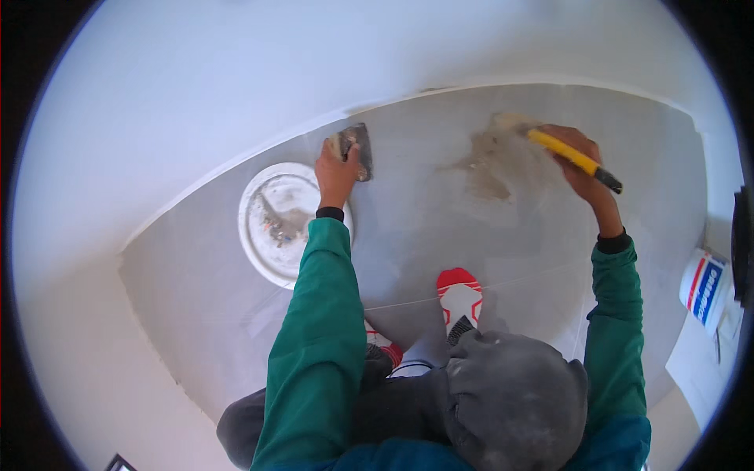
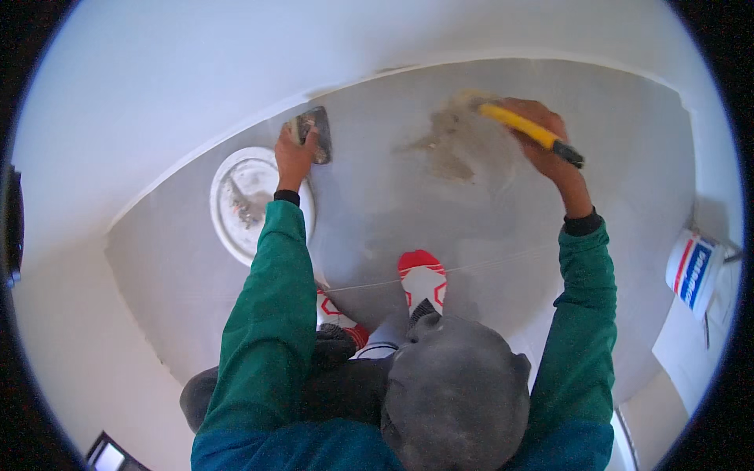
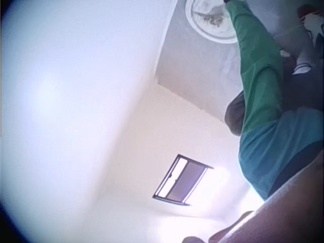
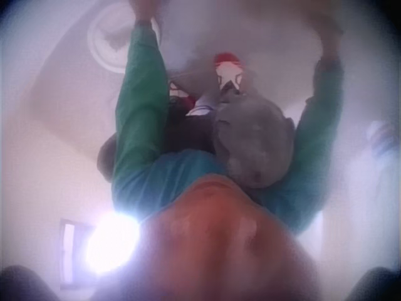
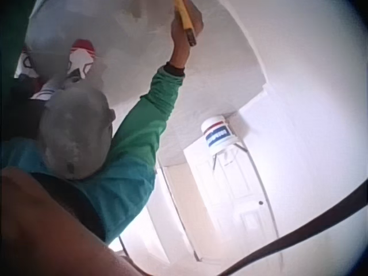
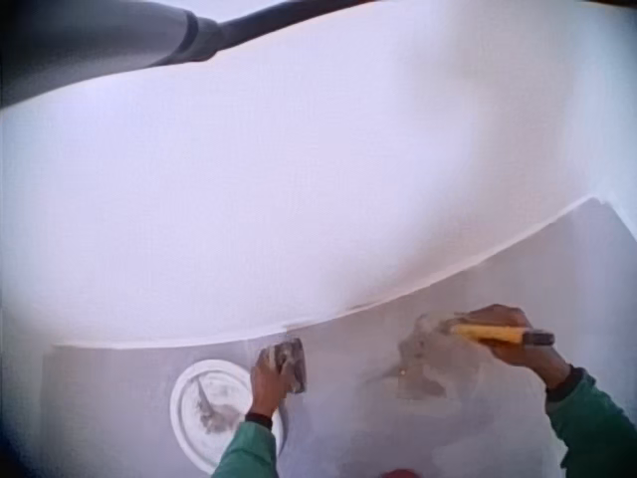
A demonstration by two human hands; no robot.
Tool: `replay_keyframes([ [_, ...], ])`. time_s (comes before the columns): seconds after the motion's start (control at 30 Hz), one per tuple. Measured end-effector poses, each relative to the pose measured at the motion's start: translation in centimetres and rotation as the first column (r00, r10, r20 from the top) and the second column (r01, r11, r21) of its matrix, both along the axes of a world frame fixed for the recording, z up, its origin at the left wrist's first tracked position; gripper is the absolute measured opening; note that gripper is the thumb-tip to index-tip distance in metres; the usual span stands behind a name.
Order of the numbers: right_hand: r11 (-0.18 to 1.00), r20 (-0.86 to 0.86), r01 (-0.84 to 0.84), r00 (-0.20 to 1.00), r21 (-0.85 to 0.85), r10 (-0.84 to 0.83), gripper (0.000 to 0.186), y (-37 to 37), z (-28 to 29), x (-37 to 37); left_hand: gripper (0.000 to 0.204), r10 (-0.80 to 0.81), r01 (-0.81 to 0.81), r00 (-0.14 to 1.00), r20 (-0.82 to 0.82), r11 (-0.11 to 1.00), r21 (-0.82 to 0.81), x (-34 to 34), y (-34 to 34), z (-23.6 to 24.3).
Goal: Applying sealant or grout to the joints and surface of floor tiles using a brush and a trowel.
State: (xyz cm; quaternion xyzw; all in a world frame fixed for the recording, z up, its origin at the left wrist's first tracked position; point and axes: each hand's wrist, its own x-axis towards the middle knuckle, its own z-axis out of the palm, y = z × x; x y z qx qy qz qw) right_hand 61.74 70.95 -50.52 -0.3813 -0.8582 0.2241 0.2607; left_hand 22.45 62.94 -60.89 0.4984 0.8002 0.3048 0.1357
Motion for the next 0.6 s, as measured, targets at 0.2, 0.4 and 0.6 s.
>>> replay_keyframes([
  [0.2, 0.758, 0.165, 0.652, 0.746, 0.018, -0.645, 0.030, -0.7, -3.6, 16.9, 0.039, -0.258, 0.269, 0.953, 0.156, 0.961, -0.055, 13.5, 0.9, 1.1],
  [0.4, 0.396, 0.437, 0.830, 0.210, 0.393, -0.875, 0.040, 0.4, -8.8, 20.5, 0.034, -0.383, 0.425, 0.881, 0.276, 0.899, -0.108, 20.1, 2.2, 0.9],
  [0.6, 0.786, 0.198, 0.614, 0.763, 0.073, -0.615, 0.023, -3.9, -7.3, -1.7, 0.029, -0.293, 0.317, 0.896, 0.333, 0.948, -0.018, 14.3, 0.4, 3.9],
])
